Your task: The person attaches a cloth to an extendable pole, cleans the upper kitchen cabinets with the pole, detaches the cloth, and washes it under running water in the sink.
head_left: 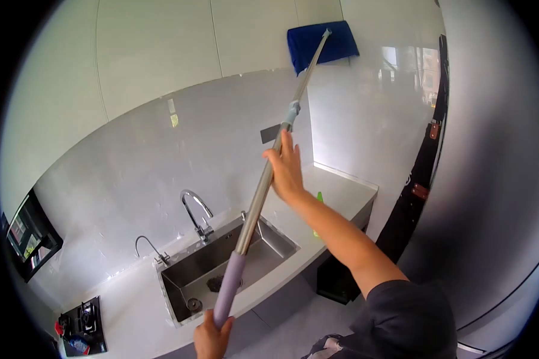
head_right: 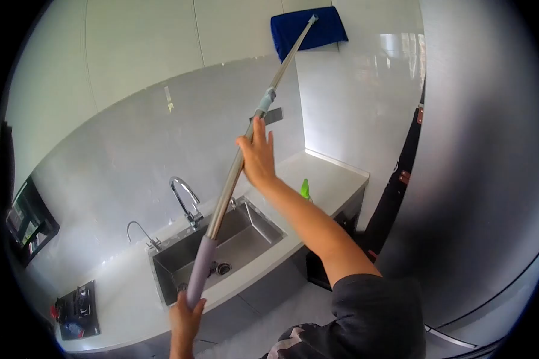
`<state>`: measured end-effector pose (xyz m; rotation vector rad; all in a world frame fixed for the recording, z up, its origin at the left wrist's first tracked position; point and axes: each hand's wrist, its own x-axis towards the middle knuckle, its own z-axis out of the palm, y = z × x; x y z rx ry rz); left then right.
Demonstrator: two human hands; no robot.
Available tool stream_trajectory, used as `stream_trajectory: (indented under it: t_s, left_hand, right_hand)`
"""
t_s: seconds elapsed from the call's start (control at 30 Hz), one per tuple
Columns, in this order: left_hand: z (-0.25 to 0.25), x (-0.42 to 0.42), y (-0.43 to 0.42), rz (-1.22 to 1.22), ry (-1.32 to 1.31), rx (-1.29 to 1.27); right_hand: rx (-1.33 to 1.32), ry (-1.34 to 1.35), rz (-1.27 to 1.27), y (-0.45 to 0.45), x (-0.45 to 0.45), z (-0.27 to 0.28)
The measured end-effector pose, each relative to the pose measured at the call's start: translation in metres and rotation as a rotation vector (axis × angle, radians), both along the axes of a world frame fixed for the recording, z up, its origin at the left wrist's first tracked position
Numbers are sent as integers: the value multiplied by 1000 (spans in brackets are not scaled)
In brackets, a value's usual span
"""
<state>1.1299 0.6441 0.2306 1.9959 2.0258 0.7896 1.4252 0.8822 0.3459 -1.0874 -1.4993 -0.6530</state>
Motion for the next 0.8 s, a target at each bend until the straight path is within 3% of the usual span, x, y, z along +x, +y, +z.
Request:
stream_trajectory:
  t_s: [0.03,0.1,0.2,0.23,0.3,0.37,0.43,0.5,0.6,0.67,0.8]
  left_hand:
    - [0,-14,-17,-15,-82,27]
    - [-12,-39,-44,45,-7,5]
    - [-49,-66,-76,52,8,-47]
    - [-55,-67,-87,5,87,-102]
    - [-61,-41,-93,38,-36,-153]
    - [-75,-12,-78,10,-59,61]
    - [-60,11,-51,-5,-88,169]
    - [-18,32,-22,-22,-148,206]
    - [36,55,12,-81,-127,203]
    - [55,57,12,-78,-55,186]
    - [75,10,-24,89,34,145]
  right_hand:
    - [-4,30,27,-9,-13,-8]
    - [-16,122,221,-30,-38,-33]
    - [-110,173,318,-53,-59,-73]
    - [-93,26,248,-63,-56,-79]
    - [-105,1,239,-69,-40,-69]
    - [-125,-21,226,-64,-24,-47]
    - [-106,182,408,-42,-11,-4]
    - [12,-96,119,-20,11,44]
    - [2,-206,-64,0,46,102]
    - [78,-259,-175,8,56,117]
    - [94,-251,-98,1,27,106]
